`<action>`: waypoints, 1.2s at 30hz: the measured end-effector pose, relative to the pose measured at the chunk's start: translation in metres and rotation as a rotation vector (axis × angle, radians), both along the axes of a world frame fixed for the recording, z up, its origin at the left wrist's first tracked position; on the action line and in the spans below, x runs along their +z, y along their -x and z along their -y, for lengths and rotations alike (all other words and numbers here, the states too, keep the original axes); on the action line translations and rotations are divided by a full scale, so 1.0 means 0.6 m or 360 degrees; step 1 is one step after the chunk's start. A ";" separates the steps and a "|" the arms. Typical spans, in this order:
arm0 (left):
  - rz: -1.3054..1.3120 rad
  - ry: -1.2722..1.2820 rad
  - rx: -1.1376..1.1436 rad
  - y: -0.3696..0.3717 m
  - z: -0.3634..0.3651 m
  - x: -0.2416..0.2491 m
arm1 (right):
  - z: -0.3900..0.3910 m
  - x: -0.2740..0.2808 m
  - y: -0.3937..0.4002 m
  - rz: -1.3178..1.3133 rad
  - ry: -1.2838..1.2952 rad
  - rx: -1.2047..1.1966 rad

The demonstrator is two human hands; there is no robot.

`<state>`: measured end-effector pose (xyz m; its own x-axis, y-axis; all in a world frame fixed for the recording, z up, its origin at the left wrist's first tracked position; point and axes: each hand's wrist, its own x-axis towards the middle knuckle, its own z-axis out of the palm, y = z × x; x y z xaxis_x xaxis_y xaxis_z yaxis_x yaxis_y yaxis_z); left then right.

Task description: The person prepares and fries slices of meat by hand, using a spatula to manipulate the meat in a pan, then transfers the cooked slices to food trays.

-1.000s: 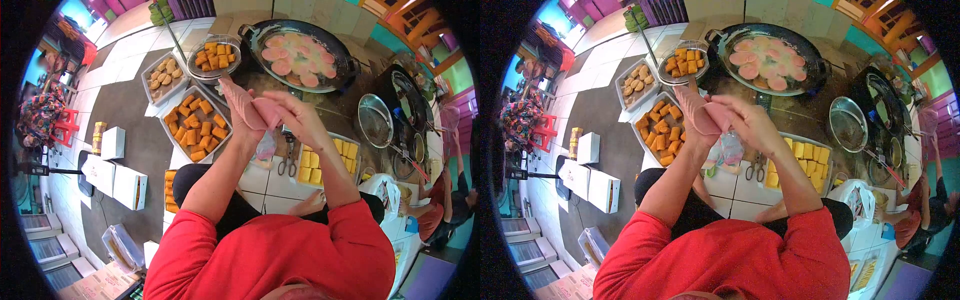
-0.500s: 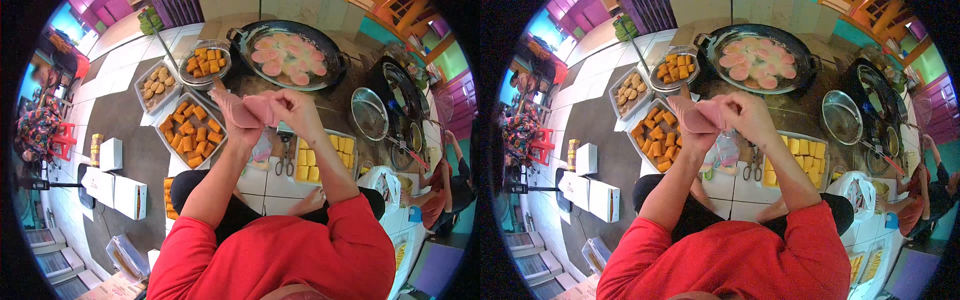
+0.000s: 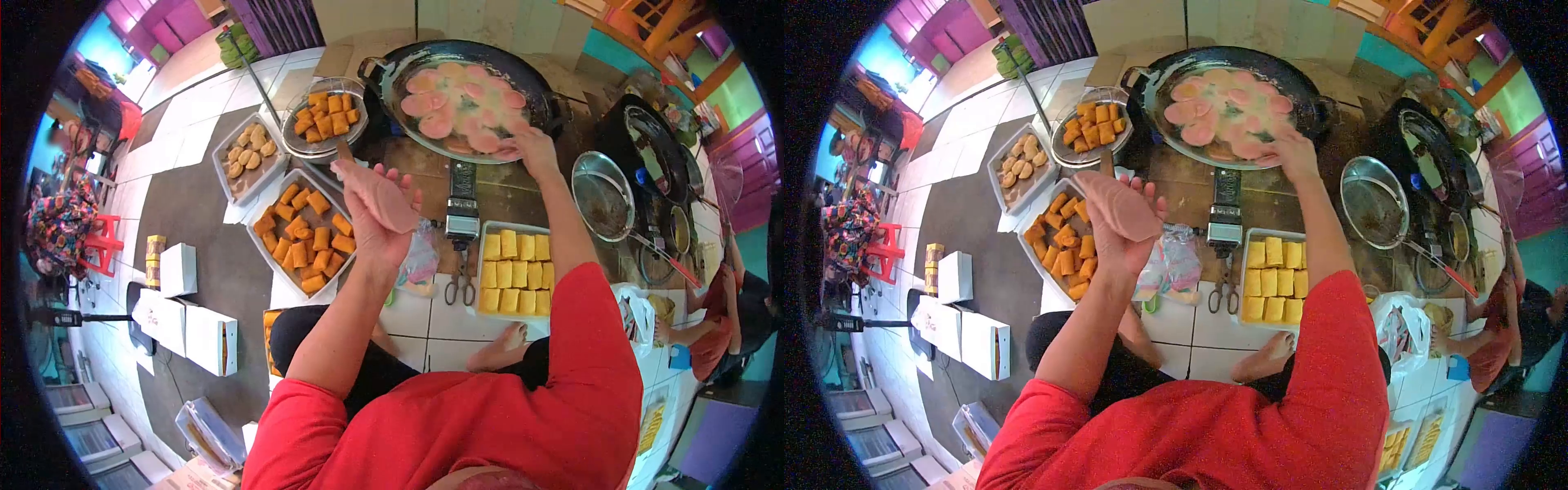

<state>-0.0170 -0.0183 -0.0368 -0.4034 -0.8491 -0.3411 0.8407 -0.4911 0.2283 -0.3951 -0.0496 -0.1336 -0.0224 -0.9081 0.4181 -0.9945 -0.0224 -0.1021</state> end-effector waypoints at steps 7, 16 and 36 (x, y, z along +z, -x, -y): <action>0.0058 0.0158 -0.0069 0.004 0.004 -0.018 | -0.147 0.231 -0.341 0.1481 -0.0282 0.0817; 0.0104 0.0099 -0.0022 -0.001 -0.026 0.000 | -0.193 0.246 -0.416 0.1309 -0.0091 0.0692; 0.0309 0.0060 -0.0022 -0.014 -0.012 0.010 | -0.019 0.072 -0.185 0.0606 0.0228 0.0176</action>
